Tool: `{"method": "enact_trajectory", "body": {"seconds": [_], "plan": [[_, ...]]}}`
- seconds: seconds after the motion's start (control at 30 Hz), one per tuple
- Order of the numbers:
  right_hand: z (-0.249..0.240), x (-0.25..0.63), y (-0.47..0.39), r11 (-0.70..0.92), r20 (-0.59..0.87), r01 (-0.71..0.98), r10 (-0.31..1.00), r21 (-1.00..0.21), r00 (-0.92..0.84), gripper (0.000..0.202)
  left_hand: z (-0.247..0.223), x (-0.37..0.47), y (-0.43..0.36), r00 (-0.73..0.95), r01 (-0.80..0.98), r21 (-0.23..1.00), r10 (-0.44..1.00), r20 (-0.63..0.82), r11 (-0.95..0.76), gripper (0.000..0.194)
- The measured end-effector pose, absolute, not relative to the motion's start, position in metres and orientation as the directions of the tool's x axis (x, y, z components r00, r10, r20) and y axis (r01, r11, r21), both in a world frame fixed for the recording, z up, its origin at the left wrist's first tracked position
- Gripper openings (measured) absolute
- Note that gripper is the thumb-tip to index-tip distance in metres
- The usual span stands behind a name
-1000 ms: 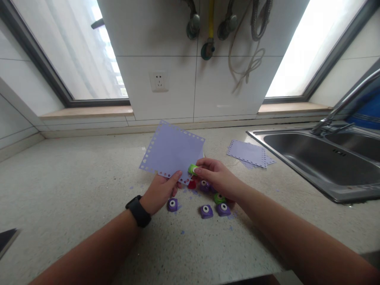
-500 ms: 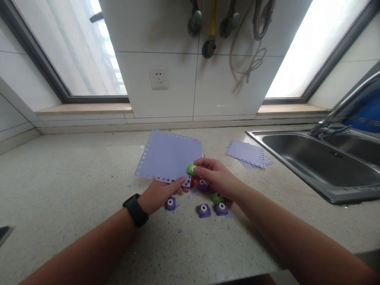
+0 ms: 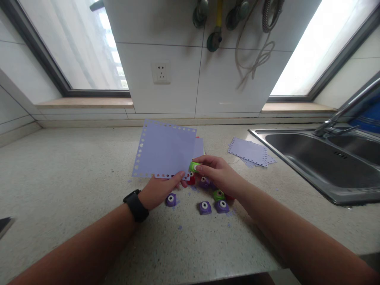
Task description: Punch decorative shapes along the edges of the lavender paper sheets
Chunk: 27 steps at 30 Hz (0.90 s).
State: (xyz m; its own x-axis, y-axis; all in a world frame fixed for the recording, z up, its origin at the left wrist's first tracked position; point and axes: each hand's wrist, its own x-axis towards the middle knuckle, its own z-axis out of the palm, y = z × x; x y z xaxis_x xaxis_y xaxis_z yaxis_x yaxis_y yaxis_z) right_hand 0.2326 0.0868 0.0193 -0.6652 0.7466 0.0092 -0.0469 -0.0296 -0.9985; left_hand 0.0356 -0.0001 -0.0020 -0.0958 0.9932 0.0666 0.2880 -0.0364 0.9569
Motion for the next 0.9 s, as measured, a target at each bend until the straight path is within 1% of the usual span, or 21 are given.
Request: {"method": "enact_trajectory", "body": {"seconds": [0.1, 0.2, 0.63, 0.9], "plan": [[0.0202, 0.2331, 0.0861, -0.035, -0.003, -0.035, 0.749, -0.999, -0.662, 0.028, 0.0027, 0.0362, -0.0023, -0.101, 0.361, 0.932, 0.995, 0.013, 0.024, 0.043], [0.0207, 0.2325, 0.0860, -0.030, -0.001, -0.033, 0.752, -0.999, -0.659, 0.029, 0.0018, 0.0357, -0.0024, -0.110, 0.387, 0.921, 0.994, 0.002, 0.041, 0.045], [0.0230, 0.2325, 0.0832, -0.039, -0.014, -0.022, 0.745, -0.999, -0.667, 0.031, -0.0064, 0.0334, -0.0010, -0.067, 0.357, 0.934, 0.998, 0.002, 0.022, 0.043], [0.0253, 0.2311, 0.0825, -0.017, -0.014, 0.002, 0.732, -1.000, -0.681, 0.027, -0.0048, 0.0332, -0.0021, -0.043, 0.397, 0.918, 0.999, 0.010, 0.008, 0.044]]}}
